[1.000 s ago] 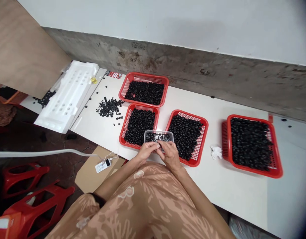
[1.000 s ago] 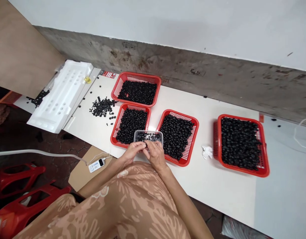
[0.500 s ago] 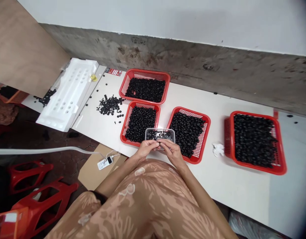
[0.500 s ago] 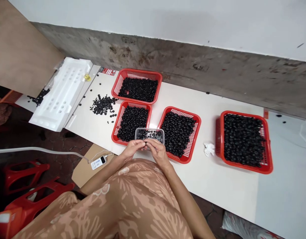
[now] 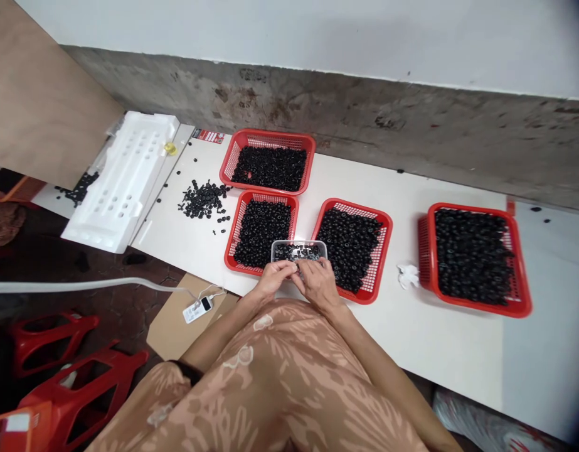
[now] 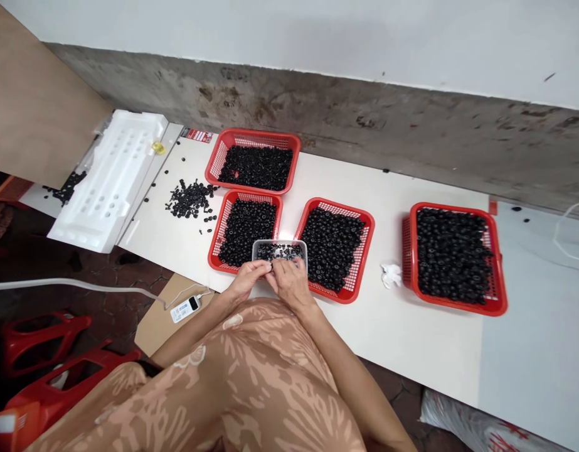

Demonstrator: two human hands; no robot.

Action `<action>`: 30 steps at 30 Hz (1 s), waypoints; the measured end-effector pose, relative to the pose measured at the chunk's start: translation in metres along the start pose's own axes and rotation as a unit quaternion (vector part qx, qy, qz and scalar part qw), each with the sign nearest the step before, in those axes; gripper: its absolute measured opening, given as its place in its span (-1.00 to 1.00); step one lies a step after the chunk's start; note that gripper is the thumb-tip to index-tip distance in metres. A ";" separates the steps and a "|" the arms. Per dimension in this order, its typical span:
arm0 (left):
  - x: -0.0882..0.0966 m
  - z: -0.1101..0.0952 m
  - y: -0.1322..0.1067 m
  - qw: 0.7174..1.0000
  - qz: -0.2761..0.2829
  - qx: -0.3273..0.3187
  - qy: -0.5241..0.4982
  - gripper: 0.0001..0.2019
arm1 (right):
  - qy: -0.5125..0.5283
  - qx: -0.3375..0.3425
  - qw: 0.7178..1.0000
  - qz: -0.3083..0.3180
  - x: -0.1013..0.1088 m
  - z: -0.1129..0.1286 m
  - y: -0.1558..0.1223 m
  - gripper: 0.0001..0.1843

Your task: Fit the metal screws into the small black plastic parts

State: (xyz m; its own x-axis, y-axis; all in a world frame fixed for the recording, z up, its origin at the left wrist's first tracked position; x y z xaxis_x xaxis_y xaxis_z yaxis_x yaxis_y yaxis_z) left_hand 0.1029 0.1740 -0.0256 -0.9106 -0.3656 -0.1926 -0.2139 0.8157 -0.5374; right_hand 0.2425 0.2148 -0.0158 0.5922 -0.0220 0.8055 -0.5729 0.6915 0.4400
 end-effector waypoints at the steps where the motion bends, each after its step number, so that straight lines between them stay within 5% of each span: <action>1: 0.002 0.000 0.000 1.000 0.007 0.001 0.002 -0.72 | -0.005 0.006 1.000 0.001 -0.001 0.000 0.000 -0.79; 8: 0.016 0.006 -0.002 0.993 0.086 0.010 0.076 -0.63 | 0.019 0.046 0.999 -0.004 -0.007 -0.001 -0.010 -0.75; 21: 0.013 0.017 -0.006 0.990 0.105 -0.004 0.097 -0.61 | 0.056 0.064 0.996 0.037 -0.015 0.001 -0.030 -0.75; 24: 0.014 0.018 -0.001 0.990 0.081 -0.009 0.117 -0.58 | 0.091 -0.002 0.996 0.017 -0.015 -0.002 -0.027 -0.75; 27: 0.022 0.018 0.009 0.987 0.037 -0.042 0.152 -0.61 | 0.142 -0.155 0.977 -0.022 -0.007 -0.013 -0.021 -0.68; 30: 0.034 0.012 0.018 0.950 -0.044 -0.123 0.283 -0.72 | 0.259 -0.373 0.889 -0.059 0.005 -0.033 -0.017 -0.52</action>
State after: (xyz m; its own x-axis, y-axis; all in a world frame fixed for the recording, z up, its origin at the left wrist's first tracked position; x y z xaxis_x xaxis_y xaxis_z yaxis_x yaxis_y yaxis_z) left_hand 0.0722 0.1711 -0.0518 -0.9153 -0.1941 0.3530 -0.3100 0.8990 -0.3093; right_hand 0.2739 0.2270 -0.0319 0.9154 0.0763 0.3952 -0.0690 0.9971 -0.0326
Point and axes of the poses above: each hand's wrist, its own y-axis towards the middle knuckle, its own x-axis out of the back of the hand, z = x × y, the point moved 1 cm from there along y, towards the middle knuckle, and after that the axes turned 8 degrees about -z, right-handed, at the moved point
